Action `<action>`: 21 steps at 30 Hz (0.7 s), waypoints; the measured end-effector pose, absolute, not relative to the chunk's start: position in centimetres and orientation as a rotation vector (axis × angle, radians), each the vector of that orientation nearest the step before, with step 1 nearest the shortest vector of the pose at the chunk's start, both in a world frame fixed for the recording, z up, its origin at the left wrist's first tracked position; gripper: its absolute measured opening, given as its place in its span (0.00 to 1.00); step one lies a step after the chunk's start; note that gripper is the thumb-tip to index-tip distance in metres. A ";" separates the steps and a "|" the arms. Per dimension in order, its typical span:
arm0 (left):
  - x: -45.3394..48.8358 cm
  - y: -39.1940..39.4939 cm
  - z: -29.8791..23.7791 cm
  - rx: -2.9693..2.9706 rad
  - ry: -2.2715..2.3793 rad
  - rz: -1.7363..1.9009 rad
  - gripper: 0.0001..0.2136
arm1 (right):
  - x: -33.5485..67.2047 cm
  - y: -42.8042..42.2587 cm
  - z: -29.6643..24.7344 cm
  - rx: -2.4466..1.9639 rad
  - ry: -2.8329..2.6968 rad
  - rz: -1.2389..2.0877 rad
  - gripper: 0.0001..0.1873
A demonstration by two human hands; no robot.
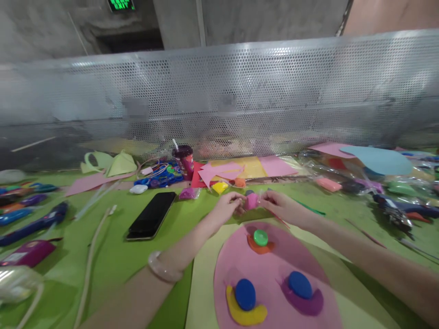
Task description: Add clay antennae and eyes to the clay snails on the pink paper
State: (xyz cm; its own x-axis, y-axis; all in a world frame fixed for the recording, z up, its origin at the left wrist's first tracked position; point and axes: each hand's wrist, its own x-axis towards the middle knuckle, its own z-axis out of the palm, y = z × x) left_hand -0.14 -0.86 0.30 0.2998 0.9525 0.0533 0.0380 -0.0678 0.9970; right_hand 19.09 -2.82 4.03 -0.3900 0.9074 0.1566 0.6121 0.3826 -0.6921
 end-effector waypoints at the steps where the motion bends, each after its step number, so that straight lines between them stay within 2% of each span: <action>1: -0.1 -0.8 0.3 1.435 1.030 1.061 0.10 | 19.1 -3.0 4.0 -1.284 -2.155 0.676 0.14; 3: 0.1 -0.6 0.2 1.508 1.101 1.185 0.13 | 19.0 -3.4 4.1 -1.228 -2.221 0.550 0.11; 5: 0.1 -0.7 0.2 1.635 1.137 1.268 0.12 | 18.9 -4.0 4.4 -1.134 -2.301 0.447 0.09; 9: 0.0 -1.5 0.8 1.910 1.144 1.218 0.15 | 18.7 -4.9 5.0 -0.983 -2.425 0.312 0.07; 16: 0.0 -2.1 1.2 2.045 1.090 1.157 0.15 | 19.1 -3.7 4.0 -1.093 -2.264 0.194 0.06; 19: 0.0 -1.9 1.1 2.077 1.086 1.196 0.13 | 19.1 -3.2 3.7 -1.181 -2.206 0.154 0.11; 21: 0.0 -1.8 1.1 2.101 1.091 1.224 0.12 | 19.0 -3.1 3.7 -1.195 -2.222 0.143 0.11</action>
